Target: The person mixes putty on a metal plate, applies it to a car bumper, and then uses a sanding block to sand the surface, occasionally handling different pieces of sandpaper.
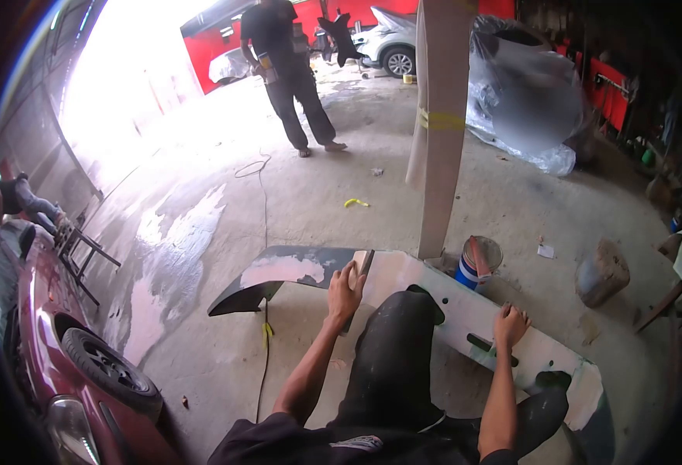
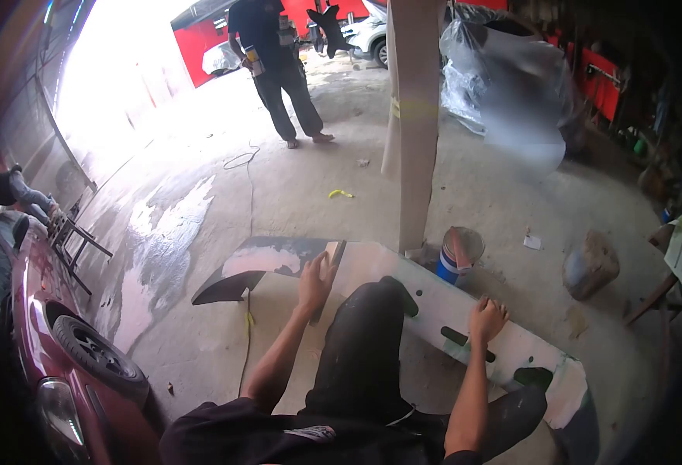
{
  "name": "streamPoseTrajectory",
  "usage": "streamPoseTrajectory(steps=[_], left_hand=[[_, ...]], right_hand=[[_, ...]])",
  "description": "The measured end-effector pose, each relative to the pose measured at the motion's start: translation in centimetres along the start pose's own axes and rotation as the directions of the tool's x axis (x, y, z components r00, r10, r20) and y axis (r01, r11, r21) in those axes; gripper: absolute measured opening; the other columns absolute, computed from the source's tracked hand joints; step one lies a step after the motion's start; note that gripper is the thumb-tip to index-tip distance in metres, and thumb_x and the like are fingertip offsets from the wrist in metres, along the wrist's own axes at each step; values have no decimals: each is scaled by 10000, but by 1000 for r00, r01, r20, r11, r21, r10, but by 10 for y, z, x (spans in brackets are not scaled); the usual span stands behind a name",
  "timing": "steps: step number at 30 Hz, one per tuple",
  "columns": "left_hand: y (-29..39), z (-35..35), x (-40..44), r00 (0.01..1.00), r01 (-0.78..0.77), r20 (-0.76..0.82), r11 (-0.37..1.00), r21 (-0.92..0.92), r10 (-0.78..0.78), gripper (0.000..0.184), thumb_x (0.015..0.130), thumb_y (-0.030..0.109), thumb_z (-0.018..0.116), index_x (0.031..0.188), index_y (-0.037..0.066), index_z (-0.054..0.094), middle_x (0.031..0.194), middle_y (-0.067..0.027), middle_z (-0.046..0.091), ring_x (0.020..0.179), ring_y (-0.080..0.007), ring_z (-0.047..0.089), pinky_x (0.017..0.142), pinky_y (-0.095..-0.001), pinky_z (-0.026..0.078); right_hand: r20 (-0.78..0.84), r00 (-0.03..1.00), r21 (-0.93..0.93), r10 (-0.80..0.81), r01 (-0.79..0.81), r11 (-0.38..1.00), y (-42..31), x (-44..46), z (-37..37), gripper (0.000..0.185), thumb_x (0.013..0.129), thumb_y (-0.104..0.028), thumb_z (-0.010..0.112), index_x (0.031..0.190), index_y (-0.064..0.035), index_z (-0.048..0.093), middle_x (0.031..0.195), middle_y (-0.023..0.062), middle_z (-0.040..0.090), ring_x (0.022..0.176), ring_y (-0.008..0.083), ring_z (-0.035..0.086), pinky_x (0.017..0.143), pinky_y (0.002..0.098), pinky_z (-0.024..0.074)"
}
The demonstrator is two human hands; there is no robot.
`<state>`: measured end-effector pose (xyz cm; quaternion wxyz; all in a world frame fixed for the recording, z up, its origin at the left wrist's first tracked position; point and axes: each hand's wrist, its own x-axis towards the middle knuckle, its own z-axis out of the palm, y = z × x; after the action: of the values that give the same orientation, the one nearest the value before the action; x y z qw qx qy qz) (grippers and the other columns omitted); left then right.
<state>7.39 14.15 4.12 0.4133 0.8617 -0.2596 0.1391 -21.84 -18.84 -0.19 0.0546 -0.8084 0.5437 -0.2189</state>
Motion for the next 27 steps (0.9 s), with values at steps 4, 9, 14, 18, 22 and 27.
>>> streamPoseTrajectory(steps=[4,9,14,18,22,27], left_hand=[[3,-1,4,999,6,32,1000,-14,-6,498,972,316,709,1401,96,586,1116,-265,625,1056,-461,636,904,-507,523],[11,-4,4,999,22,37,998,-64,-20,499,978,305,701,1422,120,567,1135,-271,599,1046,-466,632,894,-512,525],[13,-2,9,995,14,99,999,-36,-10,490,981,299,691,1424,128,569,1145,-253,596,1053,-458,632,888,-512,531],[13,7,12,981,58,181,996,67,-69,512,966,306,697,1431,133,571,1175,-235,591,1086,-435,624,911,-495,531],[14,16,15,975,70,201,988,138,-97,524,956,310,701,1434,137,575,1212,-224,583,1147,-412,598,950,-486,520],[4,25,15,977,23,200,975,220,-68,531,951,308,699,1436,137,572,1233,-229,584,1181,-408,574,961,-495,510]], right_hand=[[-28,1000,11,-4,5,1000,-1,-2,0,414,1053,-308,488,1024,-35,798,1125,155,754,1209,357,625,1119,467,373],[-71,997,-12,-31,31,999,2,-1,4,406,1046,-305,506,943,-22,778,1051,159,759,1100,339,648,1054,455,405],[-58,998,16,-24,25,1000,3,-1,5,388,1034,-305,520,941,-28,776,1049,156,759,1065,325,652,1020,445,413],[-89,994,29,-68,71,997,6,-3,4,384,1032,-326,535,905,-46,764,1023,143,749,1041,316,651,999,437,416],[-79,994,63,-75,80,995,6,-5,-3,403,1031,-357,531,911,-55,769,1022,133,743,1046,324,645,1010,445,411],[-55,996,70,-76,80,994,9,-6,-4,388,1024,-348,536,922,-58,773,1026,134,738,1062,340,641,1023,454,410]])
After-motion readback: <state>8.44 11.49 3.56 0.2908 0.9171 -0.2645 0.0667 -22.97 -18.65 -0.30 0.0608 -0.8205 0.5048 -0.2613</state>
